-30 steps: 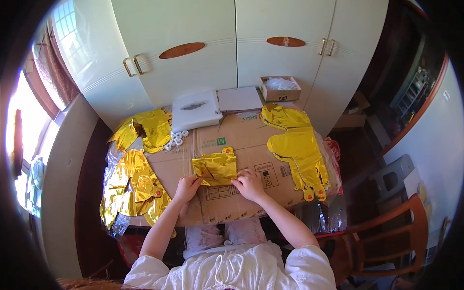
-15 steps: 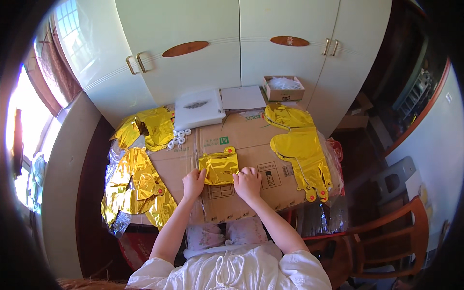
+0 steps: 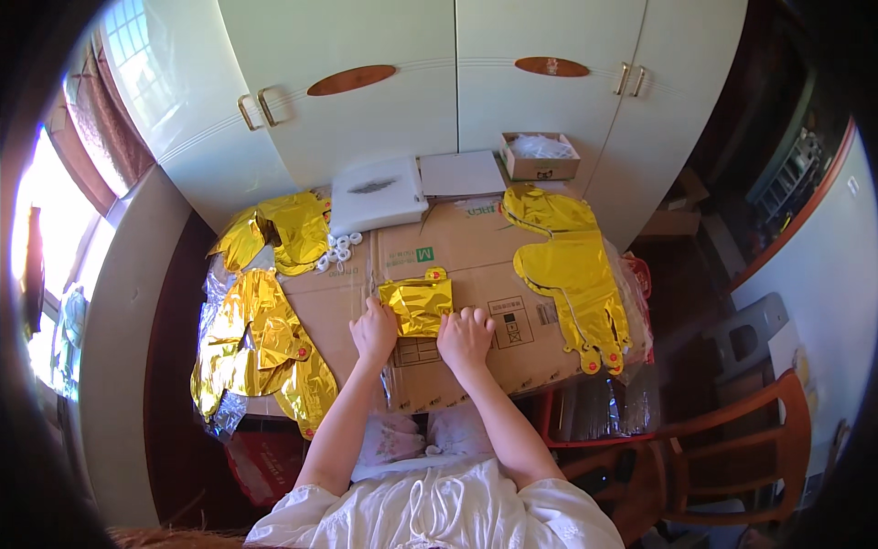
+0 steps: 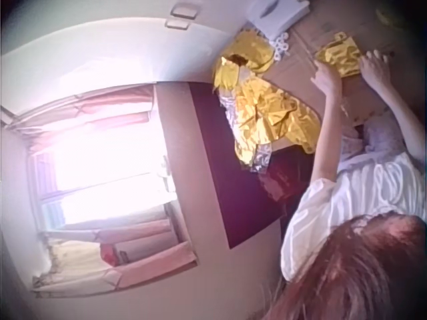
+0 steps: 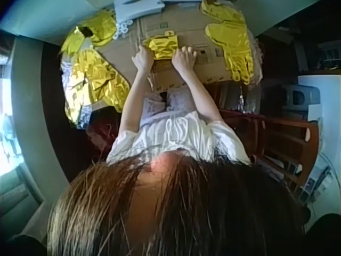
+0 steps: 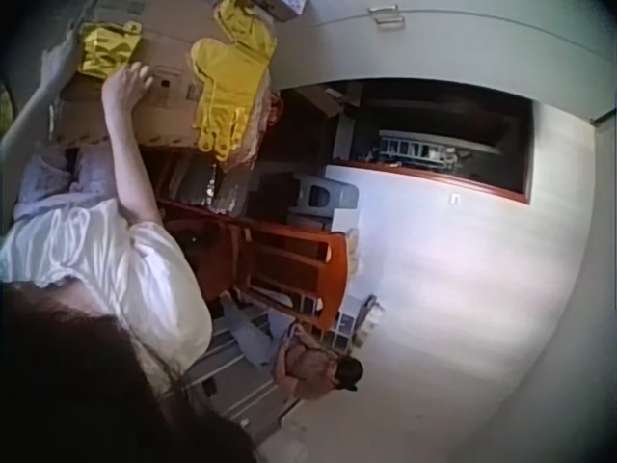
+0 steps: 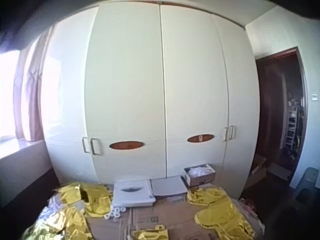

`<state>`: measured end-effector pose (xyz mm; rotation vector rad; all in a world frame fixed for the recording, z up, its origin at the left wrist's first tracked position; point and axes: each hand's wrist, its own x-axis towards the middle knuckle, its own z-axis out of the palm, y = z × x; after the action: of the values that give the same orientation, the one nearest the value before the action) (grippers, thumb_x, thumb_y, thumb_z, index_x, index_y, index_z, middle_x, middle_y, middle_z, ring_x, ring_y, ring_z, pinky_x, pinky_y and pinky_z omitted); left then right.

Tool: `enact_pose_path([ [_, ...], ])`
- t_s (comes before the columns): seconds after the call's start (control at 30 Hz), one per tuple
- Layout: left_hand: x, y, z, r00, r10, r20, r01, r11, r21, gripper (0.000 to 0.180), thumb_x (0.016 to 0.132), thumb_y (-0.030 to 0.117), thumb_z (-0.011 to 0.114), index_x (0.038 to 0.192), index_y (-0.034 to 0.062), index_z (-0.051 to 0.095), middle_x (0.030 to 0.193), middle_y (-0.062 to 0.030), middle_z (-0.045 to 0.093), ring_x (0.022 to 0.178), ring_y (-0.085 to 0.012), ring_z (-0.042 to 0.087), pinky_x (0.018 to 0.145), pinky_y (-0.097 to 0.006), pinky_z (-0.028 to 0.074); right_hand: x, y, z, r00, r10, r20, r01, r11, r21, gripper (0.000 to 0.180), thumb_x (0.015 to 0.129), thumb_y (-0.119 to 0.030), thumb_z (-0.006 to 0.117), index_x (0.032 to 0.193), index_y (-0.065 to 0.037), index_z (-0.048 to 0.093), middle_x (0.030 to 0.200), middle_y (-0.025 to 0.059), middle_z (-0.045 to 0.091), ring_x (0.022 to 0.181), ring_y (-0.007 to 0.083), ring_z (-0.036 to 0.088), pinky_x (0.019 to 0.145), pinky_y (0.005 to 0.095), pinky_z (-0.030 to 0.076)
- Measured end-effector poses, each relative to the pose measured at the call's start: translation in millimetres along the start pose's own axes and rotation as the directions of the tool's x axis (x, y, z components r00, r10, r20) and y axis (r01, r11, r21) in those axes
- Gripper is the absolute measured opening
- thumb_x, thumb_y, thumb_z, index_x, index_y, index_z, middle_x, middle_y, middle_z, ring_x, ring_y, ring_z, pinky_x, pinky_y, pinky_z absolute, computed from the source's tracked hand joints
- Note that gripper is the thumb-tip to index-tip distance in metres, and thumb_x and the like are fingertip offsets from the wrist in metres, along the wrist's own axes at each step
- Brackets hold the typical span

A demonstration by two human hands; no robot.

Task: Fold gold-colored foil balloons and prepare them for packaging.

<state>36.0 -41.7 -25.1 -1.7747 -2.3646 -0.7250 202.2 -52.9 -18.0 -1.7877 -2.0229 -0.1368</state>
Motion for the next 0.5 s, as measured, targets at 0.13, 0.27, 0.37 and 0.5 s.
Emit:
enact_pose_path([
  [0.13, 2.0, -1.4, 3.0, 0.999, 0.022, -0.024, -0.021, 0.999, 0.050, 0.013, 0.084, 0.016, 0.055, 0.090, 0.0060, 0.051, 0.058, -0.0141, 0.064, 0.054, -0.0310, 0.065, 0.057, -0.044, 0.047, 6.3, -2.0, -3.1, 0.998, -0.012, 0.069, 0.014, 1.000, -0.026, 0.031, 0.092, -0.028, 0.053, 0.075, -0.006, 0.069, 0.084, 0.0108, 0.068, 0.090, 0.0280, 0.058, 0.083, 0.0443, 0.037],
  [0.27, 5.8, 2.3, -2.8, 0.987, -0.066, 0.145, 0.075, 0.995, -0.062, 0.023, 0.088, 0.022, 0.055, 0.102, 0.0046, 0.047, 0.068, -0.0208, 0.066, 0.065, -0.0385, 0.067, 0.063, -0.050, 0.051, 14.3, -1.6, -4.2, 0.988, -0.001, 0.157, 0.009, 0.999, -0.046, 0.032, 0.092, -0.027, 0.052, 0.074, -0.007, 0.070, 0.081, 0.0108, 0.069, 0.088, 0.0275, 0.060, 0.081, 0.0447, 0.038],
  [0.37, 3.8, 8.5, -16.0, 0.990, -0.008, 0.139, 0.005, 1.000, 0.021, 0.021, 0.087, 0.017, 0.057, 0.102, 0.0073, 0.048, 0.071, -0.0157, 0.067, 0.066, -0.0331, 0.069, 0.057, -0.045, 0.053, 14.9, -0.5, -4.0, 0.988, -0.001, 0.153, 0.009, 0.999, -0.049, 0.033, 0.092, -0.027, 0.051, 0.073, -0.008, 0.070, 0.079, 0.0096, 0.070, 0.086, 0.0271, 0.061, 0.080, 0.0460, 0.038],
  [0.5, 4.2, 5.2, -17.2, 0.978, -0.003, 0.210, -0.007, 0.999, 0.046, 0.023, 0.089, 0.020, 0.057, 0.110, 0.0138, 0.051, 0.077, -0.0152, 0.067, 0.071, -0.0331, 0.069, 0.058, -0.045, 0.053, 15.5, -0.5, -2.2, 0.990, 0.009, 0.142, -0.001, 0.998, -0.058, 0.034, 0.092, -0.028, 0.051, 0.072, -0.008, 0.070, 0.078, 0.0083, 0.070, 0.086, 0.0265, 0.062, 0.078, 0.0476, 0.039],
])
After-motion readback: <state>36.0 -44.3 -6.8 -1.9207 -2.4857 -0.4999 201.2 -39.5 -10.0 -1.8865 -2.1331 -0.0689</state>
